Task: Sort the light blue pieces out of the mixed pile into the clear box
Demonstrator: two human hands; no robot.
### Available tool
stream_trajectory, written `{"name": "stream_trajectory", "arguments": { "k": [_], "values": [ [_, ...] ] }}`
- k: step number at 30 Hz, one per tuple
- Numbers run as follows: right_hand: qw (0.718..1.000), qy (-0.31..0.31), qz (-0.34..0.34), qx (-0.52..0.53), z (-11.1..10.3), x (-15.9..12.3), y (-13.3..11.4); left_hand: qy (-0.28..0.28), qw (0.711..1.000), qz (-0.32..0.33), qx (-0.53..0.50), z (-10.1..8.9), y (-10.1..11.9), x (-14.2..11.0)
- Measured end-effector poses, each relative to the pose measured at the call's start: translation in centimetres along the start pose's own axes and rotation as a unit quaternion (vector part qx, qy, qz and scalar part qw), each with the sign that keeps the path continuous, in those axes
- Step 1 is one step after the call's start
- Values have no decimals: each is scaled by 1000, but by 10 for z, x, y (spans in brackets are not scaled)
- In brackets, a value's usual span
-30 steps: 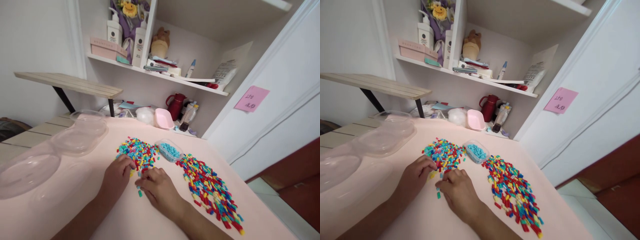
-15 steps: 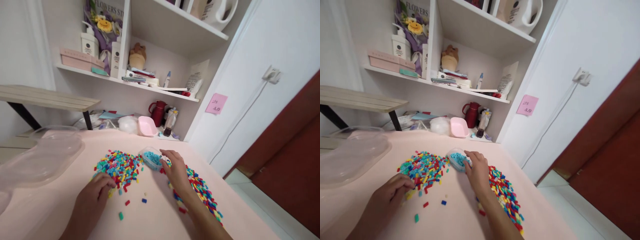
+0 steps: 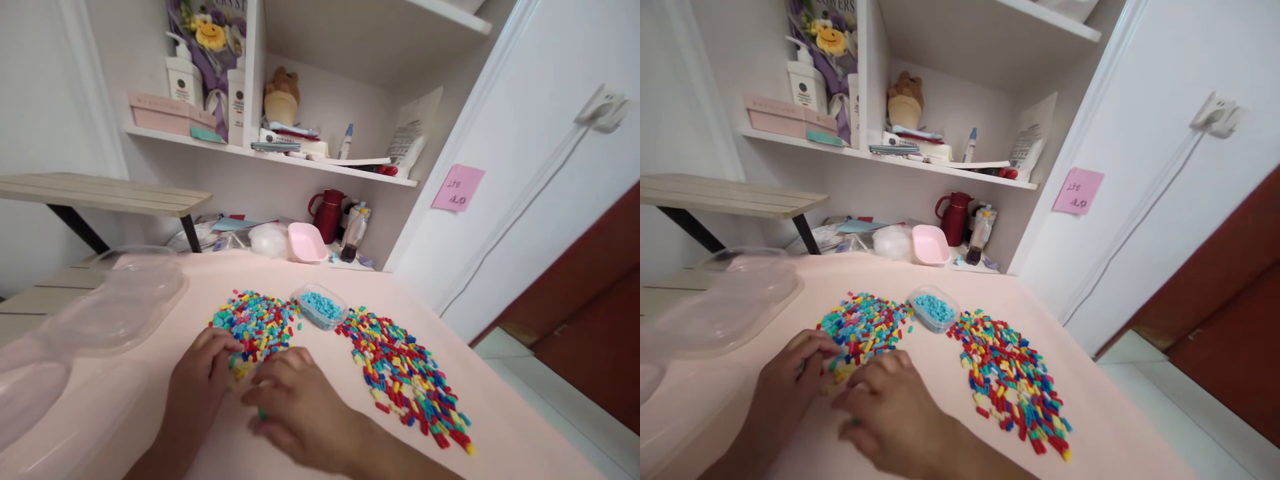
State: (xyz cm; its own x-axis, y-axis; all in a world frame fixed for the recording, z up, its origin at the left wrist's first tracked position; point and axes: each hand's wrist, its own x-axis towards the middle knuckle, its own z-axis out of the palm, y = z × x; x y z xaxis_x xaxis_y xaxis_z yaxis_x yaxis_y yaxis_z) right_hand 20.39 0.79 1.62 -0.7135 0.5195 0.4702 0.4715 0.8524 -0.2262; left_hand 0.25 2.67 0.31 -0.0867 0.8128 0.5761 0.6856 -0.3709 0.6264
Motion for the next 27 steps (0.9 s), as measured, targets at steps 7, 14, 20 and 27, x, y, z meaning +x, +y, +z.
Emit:
{"name": "stream_trajectory", "arguments": {
  "k": [7, 14, 20, 27],
  "values": [
    [980, -20, 46, -193, 26, -1, 14, 3, 1000, 12, -6, 2, -3, 2],
    [945, -69, 127, -293, -14, -37, 42, -20, 1000, 8, 5, 5, -5, 2],
    [909, -69, 220, -348, -42, -45, 54, -9, 1000, 13, 26, 7, -7, -1],
    [963, 24, 264, -57, -10, 4, 37, -51, 990, 85, 104, 16, -12, -1]
  ]
}}
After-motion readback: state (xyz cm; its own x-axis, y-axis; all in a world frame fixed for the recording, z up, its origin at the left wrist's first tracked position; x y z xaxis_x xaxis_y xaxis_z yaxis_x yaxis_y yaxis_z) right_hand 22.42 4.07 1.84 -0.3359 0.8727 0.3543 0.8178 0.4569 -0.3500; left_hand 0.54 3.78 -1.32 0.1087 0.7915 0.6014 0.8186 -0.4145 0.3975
